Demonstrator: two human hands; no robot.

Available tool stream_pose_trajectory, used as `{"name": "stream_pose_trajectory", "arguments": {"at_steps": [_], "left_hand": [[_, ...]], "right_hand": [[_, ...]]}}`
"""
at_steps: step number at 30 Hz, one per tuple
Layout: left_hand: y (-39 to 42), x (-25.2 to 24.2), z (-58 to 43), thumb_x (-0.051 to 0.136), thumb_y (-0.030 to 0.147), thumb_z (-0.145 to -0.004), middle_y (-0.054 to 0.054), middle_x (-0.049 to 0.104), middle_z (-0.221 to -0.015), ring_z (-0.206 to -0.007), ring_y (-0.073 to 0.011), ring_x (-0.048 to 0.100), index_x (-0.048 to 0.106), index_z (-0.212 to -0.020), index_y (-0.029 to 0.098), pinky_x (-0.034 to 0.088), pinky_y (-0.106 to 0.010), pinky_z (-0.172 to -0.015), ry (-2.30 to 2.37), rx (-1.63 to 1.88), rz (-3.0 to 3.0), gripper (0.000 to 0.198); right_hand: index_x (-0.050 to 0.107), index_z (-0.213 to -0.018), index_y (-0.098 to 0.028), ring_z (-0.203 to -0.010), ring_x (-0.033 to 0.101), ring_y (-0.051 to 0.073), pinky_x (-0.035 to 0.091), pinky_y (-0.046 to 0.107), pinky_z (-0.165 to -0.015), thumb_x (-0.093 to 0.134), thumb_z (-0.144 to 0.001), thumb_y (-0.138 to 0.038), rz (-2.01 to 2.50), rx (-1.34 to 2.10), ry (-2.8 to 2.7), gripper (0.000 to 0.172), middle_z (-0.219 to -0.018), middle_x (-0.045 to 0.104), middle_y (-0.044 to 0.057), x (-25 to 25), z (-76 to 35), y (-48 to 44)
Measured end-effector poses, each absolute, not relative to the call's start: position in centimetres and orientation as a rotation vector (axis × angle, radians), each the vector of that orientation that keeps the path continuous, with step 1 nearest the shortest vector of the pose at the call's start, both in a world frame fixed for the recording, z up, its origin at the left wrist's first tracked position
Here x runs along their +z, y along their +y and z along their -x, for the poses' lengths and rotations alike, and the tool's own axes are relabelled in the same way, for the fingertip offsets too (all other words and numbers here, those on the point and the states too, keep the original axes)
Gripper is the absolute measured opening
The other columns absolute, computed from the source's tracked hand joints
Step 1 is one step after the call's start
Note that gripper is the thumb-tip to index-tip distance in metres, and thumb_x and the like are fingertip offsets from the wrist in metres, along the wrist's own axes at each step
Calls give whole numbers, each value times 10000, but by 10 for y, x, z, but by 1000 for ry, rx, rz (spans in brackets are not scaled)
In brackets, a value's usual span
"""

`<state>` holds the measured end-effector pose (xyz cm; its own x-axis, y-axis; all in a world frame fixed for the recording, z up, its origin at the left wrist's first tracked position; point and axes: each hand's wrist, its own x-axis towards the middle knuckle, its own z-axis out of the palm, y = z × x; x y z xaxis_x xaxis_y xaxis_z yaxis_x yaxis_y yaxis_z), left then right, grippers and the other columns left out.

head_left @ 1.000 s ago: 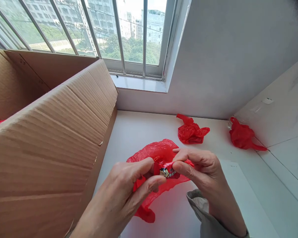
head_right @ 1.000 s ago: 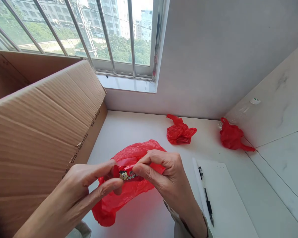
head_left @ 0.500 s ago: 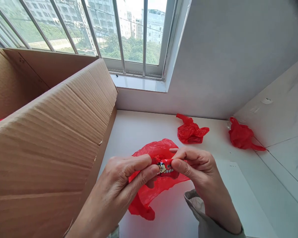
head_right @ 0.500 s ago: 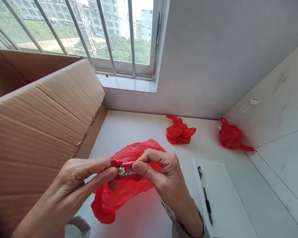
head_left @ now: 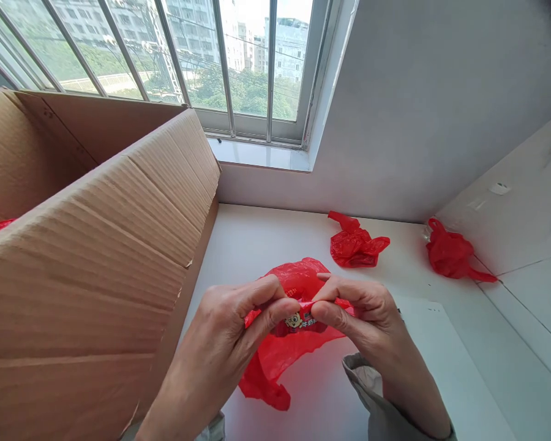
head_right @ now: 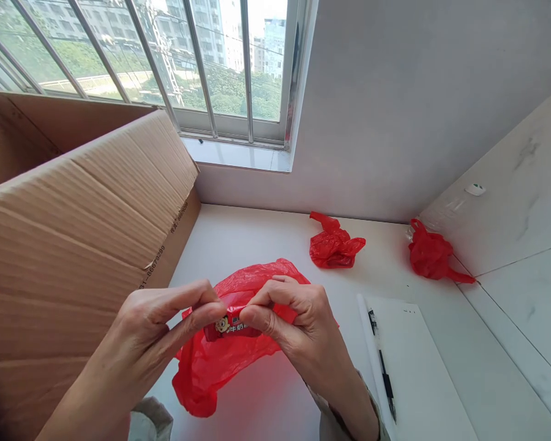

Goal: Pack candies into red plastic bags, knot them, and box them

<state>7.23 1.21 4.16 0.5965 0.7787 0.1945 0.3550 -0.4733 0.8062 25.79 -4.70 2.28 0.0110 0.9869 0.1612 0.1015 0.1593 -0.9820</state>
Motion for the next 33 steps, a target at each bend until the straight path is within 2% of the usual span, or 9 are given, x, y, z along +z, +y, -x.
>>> {"name": "stream_pose_trajectory", "arguments": {"at_steps": [8,12,16,21,25,28,33], "left_hand": [[11,39,-77,476,345,-980,77,442,-537,-488,-73,342,479,-616,186,286,-210,-482,945,802,-2024,397],[15,42,-75,460,378,-970,74,508,-550,-501,-77,414,500,-643,193,313,-209,-497,927,665,-1990,378],[17,43,-71,553,406,-910,74,558,-546,-493,-73,464,540,-635,189,311,-207,-488,877,561,-2014,351],[14,44,-70,536,347,-935,71,592,-533,-484,-62,506,559,-616,184,368,-168,-505,854,533,-1893,359],[15,44,-71,541,314,-936,65,608,-539,-491,-71,519,565,-613,185,385,-175,-518,870,576,-1894,349],[18,41,-72,538,300,-935,68,591,-526,-470,-69,498,554,-604,185,369,-177,-489,857,607,-1938,350],[18,38,-72,537,318,-942,80,563,-513,-454,-62,481,537,-617,189,358,-176,-482,860,639,-2033,350]], "right_hand": [[649,-671,-211,-625,543,111,442,252,-651,632,-908,-355,1204,1009,-1296,278,-647,628,-26,25,-255,-45],[642,-677,-203,-609,523,98,412,228,-602,641,-899,-366,1214,1062,-1236,276,-634,599,-32,24,-256,-43],[640,-677,-194,-613,507,103,390,234,-595,645,-891,-394,1248,1064,-1229,293,-630,577,-24,24,-256,-43],[664,-746,-192,-669,548,124,433,246,-642,650,-882,-433,1213,1156,-1199,277,-691,608,-1,23,-258,-42],[651,-905,-211,-756,603,136,480,262,-710,686,-864,-379,1075,1394,-1175,176,-815,653,6,17,-263,-39],[638,-844,-203,-701,597,120,479,248,-693,720,-840,-325,1051,1437,-1148,147,-752,654,-12,14,-267,-38],[631,-752,-207,-702,601,113,466,235,-694,726,-836,-293,1108,1281,-1174,153,-724,658,-30,14,-267,-38]]}}
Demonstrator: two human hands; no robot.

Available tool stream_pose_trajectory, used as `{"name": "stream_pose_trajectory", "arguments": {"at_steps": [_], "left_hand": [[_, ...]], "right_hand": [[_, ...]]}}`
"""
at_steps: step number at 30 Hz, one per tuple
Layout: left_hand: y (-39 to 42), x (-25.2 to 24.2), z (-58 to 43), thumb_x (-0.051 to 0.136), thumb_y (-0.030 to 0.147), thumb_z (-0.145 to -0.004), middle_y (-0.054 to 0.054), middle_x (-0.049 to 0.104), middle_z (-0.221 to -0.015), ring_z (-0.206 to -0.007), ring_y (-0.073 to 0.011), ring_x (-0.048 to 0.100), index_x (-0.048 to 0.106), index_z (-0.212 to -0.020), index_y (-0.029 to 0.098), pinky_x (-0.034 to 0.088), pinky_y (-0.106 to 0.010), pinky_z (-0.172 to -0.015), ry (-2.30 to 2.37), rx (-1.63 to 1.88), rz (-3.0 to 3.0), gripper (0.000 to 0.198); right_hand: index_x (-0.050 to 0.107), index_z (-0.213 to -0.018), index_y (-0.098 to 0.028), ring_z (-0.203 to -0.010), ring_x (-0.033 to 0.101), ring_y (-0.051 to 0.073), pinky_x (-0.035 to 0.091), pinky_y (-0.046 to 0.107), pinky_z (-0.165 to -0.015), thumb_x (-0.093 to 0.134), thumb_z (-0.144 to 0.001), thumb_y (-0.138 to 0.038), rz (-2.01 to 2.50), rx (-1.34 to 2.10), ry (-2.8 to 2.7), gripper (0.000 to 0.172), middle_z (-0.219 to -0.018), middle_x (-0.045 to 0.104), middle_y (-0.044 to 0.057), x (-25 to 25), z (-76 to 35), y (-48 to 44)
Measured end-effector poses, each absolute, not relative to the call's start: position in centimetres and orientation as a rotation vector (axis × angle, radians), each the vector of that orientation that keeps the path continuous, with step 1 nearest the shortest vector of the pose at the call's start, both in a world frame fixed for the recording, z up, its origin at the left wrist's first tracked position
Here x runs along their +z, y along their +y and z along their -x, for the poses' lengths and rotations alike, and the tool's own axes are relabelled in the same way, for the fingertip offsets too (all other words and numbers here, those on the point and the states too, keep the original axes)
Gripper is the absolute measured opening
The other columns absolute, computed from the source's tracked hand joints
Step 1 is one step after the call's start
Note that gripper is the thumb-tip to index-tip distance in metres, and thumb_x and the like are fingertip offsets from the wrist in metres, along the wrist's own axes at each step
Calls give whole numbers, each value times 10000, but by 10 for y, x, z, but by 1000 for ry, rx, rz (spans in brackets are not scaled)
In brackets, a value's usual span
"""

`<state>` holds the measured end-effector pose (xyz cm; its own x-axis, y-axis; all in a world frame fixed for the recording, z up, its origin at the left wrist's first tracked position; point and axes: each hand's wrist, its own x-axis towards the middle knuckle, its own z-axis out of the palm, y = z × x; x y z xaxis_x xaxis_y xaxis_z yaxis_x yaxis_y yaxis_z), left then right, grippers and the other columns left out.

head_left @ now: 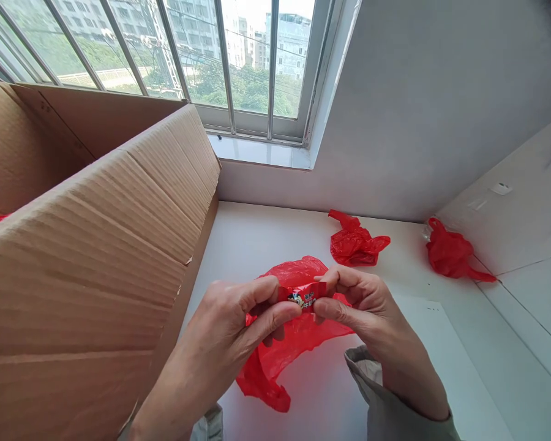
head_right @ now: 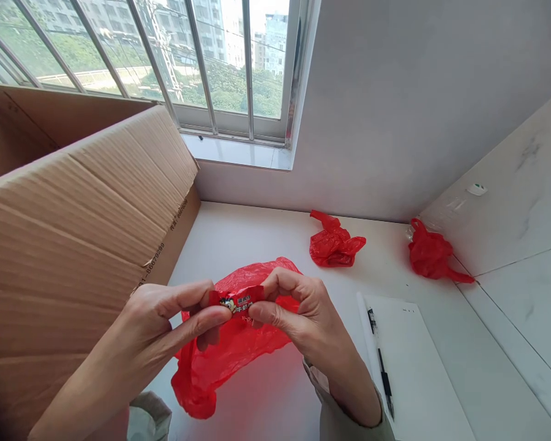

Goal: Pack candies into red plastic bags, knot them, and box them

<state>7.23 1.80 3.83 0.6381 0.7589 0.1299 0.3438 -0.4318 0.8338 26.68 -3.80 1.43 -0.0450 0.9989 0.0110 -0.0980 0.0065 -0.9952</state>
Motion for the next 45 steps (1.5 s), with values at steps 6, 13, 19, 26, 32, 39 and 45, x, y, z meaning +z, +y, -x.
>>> {"name": "stream_pose_trajectory", "arguments": {"at_steps": [6,13,19,26,32,39,45], "left_hand": [[17,39,-67,511,320,-974,95,548,-571,-483,-60,437,539,-703,203,335,-189,-497,1035,695,-2263,296],[11,35,-53,547,289,-946,-37,610,-1160,-1152,-240,516,657,-910,268,472,-334,-886,1051,702,-2579,117],[1,10,-44,544,235,-941,-66,548,-1354,-1227,-266,519,672,-1014,272,461,-410,-1008,1018,361,-2468,152],[8,18,-41,347,169,-999,31,606,-824,-653,-116,556,560,-820,232,410,-220,-613,1016,233,-2272,286],[7,19,-43,339,200,-1015,50,542,-810,-595,-101,492,516,-819,237,324,-239,-552,1018,131,-2331,266],[9,16,-46,374,121,-973,68,531,-814,-620,-83,515,557,-873,259,344,-219,-581,1042,87,-2327,250],[10,21,-47,398,95,-954,71,528,-806,-618,-72,506,553,-833,247,327,-217,-569,1035,127,-2326,248]], "right_hand": [[627,-762,-225,-744,599,130,448,255,-721,675,-868,-320,1325,1016,-1267,151,-757,646,-35,16,-277,-39],[612,-782,-228,-681,604,167,350,278,-603,547,-909,-233,2011,708,-1728,143,-738,675,-1,11,-265,-34],[619,-833,-207,-723,671,183,280,270,-553,463,-901,-72,2246,546,-1988,217,-786,715,44,-17,-227,-8],[645,-901,-178,-778,692,204,311,284,-569,398,-900,-20,2348,462,-2124,293,-850,723,79,-42,-228,6],[659,-960,-185,-926,624,214,436,296,-737,463,-937,-97,2074,400,-2256,216,-1009,687,71,-69,-229,-5],[604,-1085,-181,-1047,552,230,436,329,-863,497,-920,-84,1834,353,-2257,219,-1118,632,94,-92,-235,-8],[465,-790,-210,-799,510,156,334,288,-694,470,-764,-1,1881,580,-2195,210,-838,590,-1,-55,-245,-1]]}}
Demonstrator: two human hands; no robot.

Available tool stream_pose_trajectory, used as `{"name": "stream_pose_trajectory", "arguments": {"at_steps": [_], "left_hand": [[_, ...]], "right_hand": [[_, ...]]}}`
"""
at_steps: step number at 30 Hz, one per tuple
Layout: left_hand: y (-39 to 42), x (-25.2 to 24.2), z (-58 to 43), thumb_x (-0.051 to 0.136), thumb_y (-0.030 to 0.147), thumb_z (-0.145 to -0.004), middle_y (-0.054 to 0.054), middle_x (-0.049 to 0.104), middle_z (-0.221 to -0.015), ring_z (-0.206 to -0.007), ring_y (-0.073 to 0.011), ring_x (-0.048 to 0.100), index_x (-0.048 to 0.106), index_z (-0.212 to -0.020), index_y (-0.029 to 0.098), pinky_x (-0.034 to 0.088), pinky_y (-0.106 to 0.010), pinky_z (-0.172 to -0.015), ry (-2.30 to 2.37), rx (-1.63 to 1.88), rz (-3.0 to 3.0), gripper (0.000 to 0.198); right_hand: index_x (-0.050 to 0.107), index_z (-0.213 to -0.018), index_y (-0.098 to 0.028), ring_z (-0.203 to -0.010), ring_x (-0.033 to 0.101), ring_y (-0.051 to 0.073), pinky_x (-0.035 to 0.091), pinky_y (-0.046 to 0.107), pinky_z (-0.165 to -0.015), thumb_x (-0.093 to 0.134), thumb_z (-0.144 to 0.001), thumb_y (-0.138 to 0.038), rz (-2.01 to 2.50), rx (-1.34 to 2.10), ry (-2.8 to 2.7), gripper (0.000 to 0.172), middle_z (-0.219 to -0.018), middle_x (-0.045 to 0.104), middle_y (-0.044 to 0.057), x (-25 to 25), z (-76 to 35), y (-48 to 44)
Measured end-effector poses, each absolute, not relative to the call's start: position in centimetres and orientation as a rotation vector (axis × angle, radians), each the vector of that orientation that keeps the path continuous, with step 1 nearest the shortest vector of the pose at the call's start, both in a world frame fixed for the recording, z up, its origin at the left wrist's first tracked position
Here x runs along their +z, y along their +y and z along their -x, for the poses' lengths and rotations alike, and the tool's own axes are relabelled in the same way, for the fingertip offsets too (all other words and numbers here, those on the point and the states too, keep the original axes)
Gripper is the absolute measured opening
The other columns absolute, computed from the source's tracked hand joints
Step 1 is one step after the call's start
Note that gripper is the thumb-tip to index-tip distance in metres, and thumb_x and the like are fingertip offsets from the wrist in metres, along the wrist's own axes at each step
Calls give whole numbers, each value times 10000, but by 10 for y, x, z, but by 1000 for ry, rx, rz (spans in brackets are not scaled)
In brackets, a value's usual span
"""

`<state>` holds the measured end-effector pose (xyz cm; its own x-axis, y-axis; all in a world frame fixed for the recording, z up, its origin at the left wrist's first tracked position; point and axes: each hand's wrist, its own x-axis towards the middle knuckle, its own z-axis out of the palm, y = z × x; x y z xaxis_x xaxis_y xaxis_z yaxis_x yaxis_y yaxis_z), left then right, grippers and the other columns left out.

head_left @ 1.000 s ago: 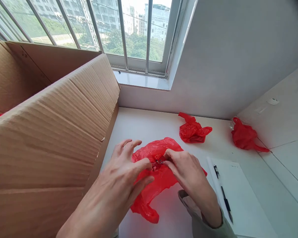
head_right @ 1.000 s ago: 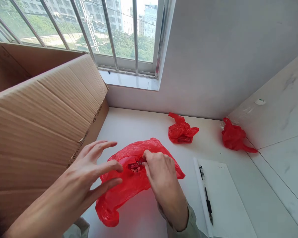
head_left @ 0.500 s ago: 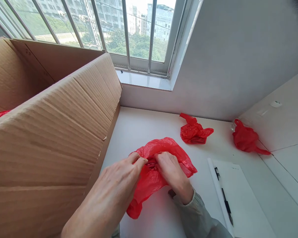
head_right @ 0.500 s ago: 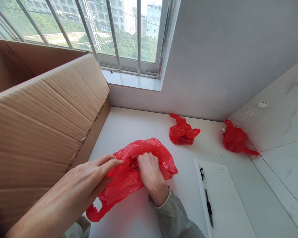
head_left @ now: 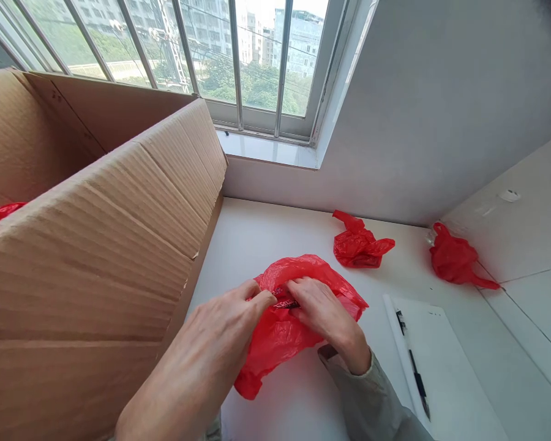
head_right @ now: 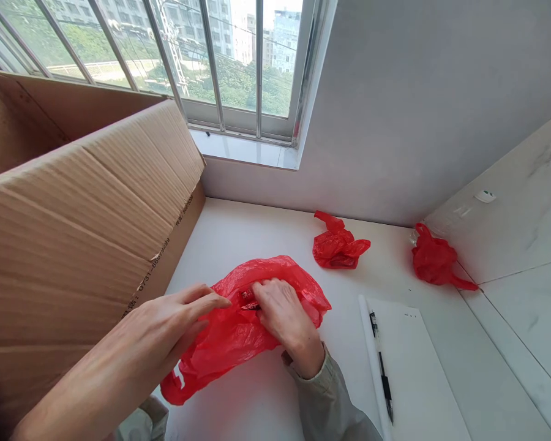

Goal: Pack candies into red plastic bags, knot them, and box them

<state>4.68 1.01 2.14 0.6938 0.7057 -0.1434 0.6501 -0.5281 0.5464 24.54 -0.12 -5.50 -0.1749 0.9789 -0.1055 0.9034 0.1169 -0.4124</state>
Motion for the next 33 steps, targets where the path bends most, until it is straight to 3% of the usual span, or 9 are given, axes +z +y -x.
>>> {"name": "stream_pose_trajectory", "arguments": {"at_steps": [3,6,12,19,23,27,31,33], "left_hand": [[9,27,-49,427,95,-943,78,529,-784,-587,-68,485,547,-815,243,289,-228,-524,1056,172,-2312,229],[7,32,-49,418,138,-976,80,533,-774,-593,-67,495,546,-805,240,302,-225,-530,1040,221,-2279,236],[6,33,-51,462,171,-977,85,555,-837,-668,-77,529,579,-907,286,325,-244,-599,1079,230,-2317,178],[10,30,-54,387,348,-1022,65,552,-883,-701,-98,535,577,-921,291,342,-275,-636,1136,205,-2249,223],[10,31,-54,381,290,-995,42,544,-875,-674,-115,524,580,-905,273,343,-280,-609,1146,181,-2234,219],[12,29,-55,377,236,-967,38,568,-851,-648,-125,539,611,-925,293,356,-273,-598,1132,210,-2240,244],[13,29,-56,391,247,-968,35,607,-920,-697,-127,581,622,-985,307,404,-268,-655,1142,319,-2277,239],[14,30,-57,392,220,-959,34,612,-904,-657,-120,569,630,-974,297,408,-264,-643,1181,348,-2292,251]], "right_hand": [[302,-718,-215,-679,408,130,265,284,-615,455,-698,7,1848,601,-2191,271,-716,482,-33,-43,-252,-2],[260,-723,-218,-663,362,127,244,277,-595,454,-672,9,1739,625,-2194,303,-702,428,-43,-38,-259,-4],[281,-733,-223,-669,361,129,251,261,-574,503,-747,-24,1615,654,-2120,298,-725,427,-43,-24,-264,-12],[414,-888,-227,-695,434,113,329,239,-614,553,-801,-40,1463,723,-2052,248,-809,510,-41,-6,-260,-20],[451,-992,-237,-733,470,119,347,248,-639,587,-805,-75,1483,785,-2061,282,-873,557,-38,-6,-263,-21],[460,-884,-230,-723,472,135,321,264,-617,584,-760,-65,1679,863,-2154,241,-803,550,-42,-19,-263,-20],[495,-876,-210,-790,516,173,345,301,-671,518,-802,-66,1911,713,-2197,164,-875,600,7,-35,-252,-15],[544,-958,-203,-845,544,187,371,310,-709,502,-801,-46,1906,692,-2240,227,-941,625,27,-40,-245,-11]]}}
